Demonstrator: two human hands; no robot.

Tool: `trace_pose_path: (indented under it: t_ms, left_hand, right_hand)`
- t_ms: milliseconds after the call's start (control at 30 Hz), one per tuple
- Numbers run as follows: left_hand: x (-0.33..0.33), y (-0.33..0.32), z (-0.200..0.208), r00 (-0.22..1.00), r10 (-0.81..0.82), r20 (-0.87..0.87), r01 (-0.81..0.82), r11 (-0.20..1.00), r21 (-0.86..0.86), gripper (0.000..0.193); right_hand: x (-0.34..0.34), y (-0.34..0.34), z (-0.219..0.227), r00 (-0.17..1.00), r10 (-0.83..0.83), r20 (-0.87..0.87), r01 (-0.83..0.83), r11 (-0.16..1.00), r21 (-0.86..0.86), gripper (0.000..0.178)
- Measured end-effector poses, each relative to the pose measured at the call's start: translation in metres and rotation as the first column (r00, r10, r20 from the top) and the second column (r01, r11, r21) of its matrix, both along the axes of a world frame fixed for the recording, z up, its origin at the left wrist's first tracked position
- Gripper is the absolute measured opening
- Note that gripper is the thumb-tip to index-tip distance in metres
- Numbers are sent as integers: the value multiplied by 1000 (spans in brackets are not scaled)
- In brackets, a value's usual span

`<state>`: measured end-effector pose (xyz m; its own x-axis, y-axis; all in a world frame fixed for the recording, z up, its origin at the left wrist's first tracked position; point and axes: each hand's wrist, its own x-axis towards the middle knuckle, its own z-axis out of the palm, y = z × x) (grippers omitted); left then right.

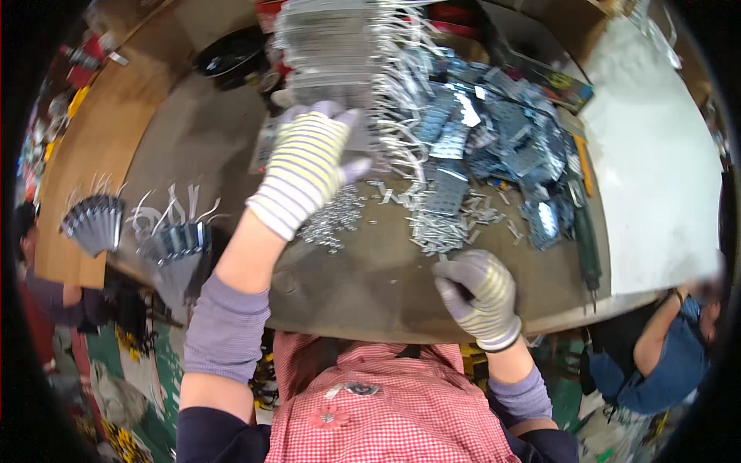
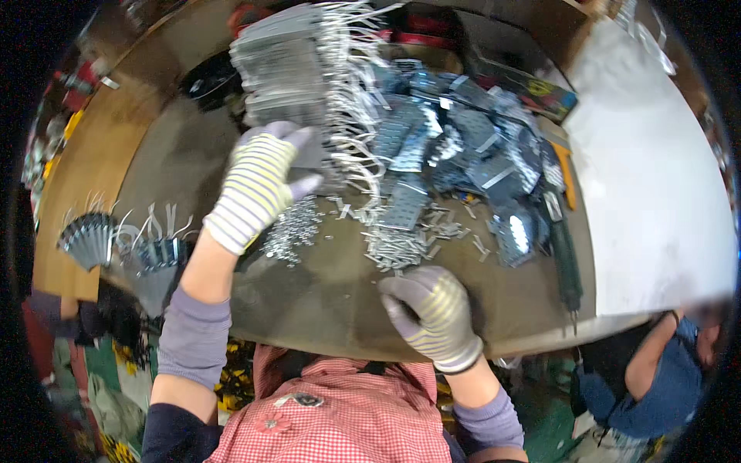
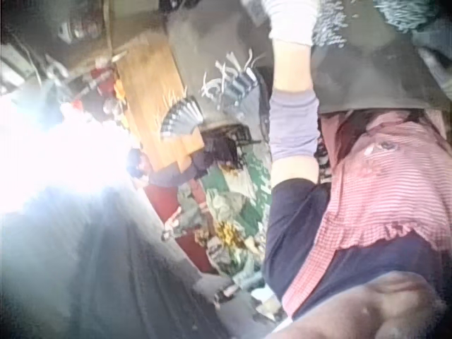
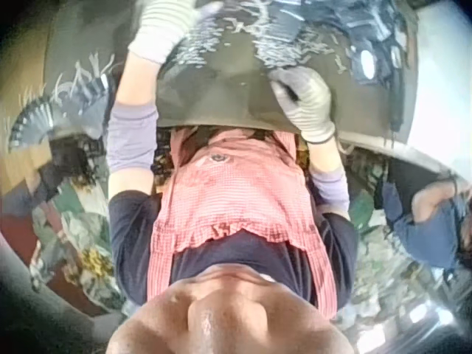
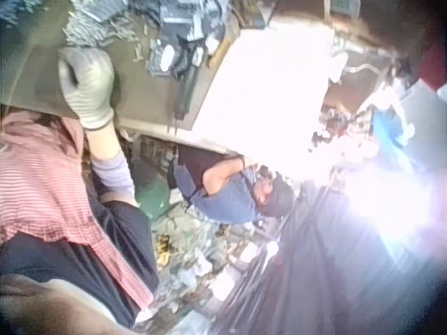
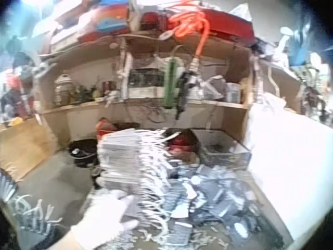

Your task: Assembling small metal components with wires using an electric screwdriver and pliers.

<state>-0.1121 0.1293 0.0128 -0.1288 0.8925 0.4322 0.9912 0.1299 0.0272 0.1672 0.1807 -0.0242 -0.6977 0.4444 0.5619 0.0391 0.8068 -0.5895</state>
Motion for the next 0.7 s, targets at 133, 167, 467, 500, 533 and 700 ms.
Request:
trace_pose_path:
  t_ms: [133, 167, 467, 500, 533, 700]
  left_hand:
    - [10, 5, 15, 966, 114, 232, -106, 993, -51, 71]
    - [19, 2, 11, 966, 96, 238, -87, 995, -50, 71]
    - [99, -105, -14, -451, 27, 892, -13, 999, -37, 76]
    - [106, -108, -20, -591, -26, 806, -20, 1000, 17, 80]
    - [101, -103, -22, -660, 65, 748, 129, 991, 28, 85]
    - [112, -94, -16, -782, 6, 623, 54, 997, 57, 107]
  right_hand:
    - [1, 3, -8, 999, -19, -25, 19, 1000, 7, 13]
    - [3, 4, -12, 1000, 0, 1, 0, 1000, 8, 13]
    - [58, 64, 26, 632, -753, 184, 720, 658, 221, 18]
    - [72, 79, 16, 596, -779, 193, 691, 621, 371, 18]
    - [83, 87, 10, 601, -768, 223, 668, 635, 387, 18]
    - [87, 94, -10, 653, -732, 192, 636, 669, 385, 15]
